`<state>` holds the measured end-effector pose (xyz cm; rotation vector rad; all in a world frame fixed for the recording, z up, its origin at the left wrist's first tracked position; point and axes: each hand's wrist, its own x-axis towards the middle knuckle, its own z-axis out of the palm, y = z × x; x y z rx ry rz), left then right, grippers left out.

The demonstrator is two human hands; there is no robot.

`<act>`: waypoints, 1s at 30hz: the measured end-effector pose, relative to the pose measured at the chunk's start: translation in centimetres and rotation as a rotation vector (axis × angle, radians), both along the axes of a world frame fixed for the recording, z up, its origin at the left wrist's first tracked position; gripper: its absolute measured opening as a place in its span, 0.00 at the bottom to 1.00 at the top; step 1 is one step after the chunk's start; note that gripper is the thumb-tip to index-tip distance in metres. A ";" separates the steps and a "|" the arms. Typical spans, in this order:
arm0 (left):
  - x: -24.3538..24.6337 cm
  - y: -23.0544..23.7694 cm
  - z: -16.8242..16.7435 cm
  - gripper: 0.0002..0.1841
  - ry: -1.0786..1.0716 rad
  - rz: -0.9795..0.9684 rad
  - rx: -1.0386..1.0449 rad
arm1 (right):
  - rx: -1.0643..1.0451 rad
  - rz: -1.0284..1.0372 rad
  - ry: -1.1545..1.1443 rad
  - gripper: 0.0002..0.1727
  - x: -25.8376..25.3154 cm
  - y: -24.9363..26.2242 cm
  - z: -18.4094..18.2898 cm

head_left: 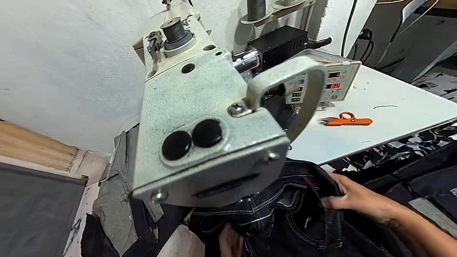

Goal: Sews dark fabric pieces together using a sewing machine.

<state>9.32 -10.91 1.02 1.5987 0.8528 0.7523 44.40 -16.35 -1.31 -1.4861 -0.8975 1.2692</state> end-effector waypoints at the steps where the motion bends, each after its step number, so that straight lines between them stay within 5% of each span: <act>1: 1.8 0.0 -0.1 0.55 -0.082 0.088 -0.005 | 0.013 -0.022 -0.025 0.38 -0.4 0.3 -0.4; 5: 6.1 0.6 2.2 0.29 -0.154 0.376 0.033 | 0.121 -0.188 -0.166 0.22 -1.4 -0.1 -1.2; 9: 4.0 2.8 4.6 0.10 -0.012 0.329 0.073 | 0.123 -0.125 -0.166 0.17 -0.6 -1.7 2.3; 12: 4.2 5.9 4.7 0.21 -0.070 0.296 0.049 | 0.087 -0.175 -0.184 0.16 -0.1 0.3 5.0; 17: 2.5 5.8 4.5 0.23 -0.018 0.238 0.121 | 0.131 -0.211 -0.169 0.18 -0.3 2.6 5.8; 21: 0.4 4.9 4.6 0.18 -0.030 0.405 -0.074 | 0.132 -0.124 -0.144 0.19 -3.0 1.6 5.2; 25: 3.1 8.5 4.6 0.20 -0.262 0.563 -0.257 | 0.089 -0.260 -0.028 0.11 -4.1 4.6 6.0; 30: 3.9 8.5 5.5 0.16 -0.056 0.325 0.023 | 0.138 -0.362 -0.090 0.16 -0.5 6.0 5.6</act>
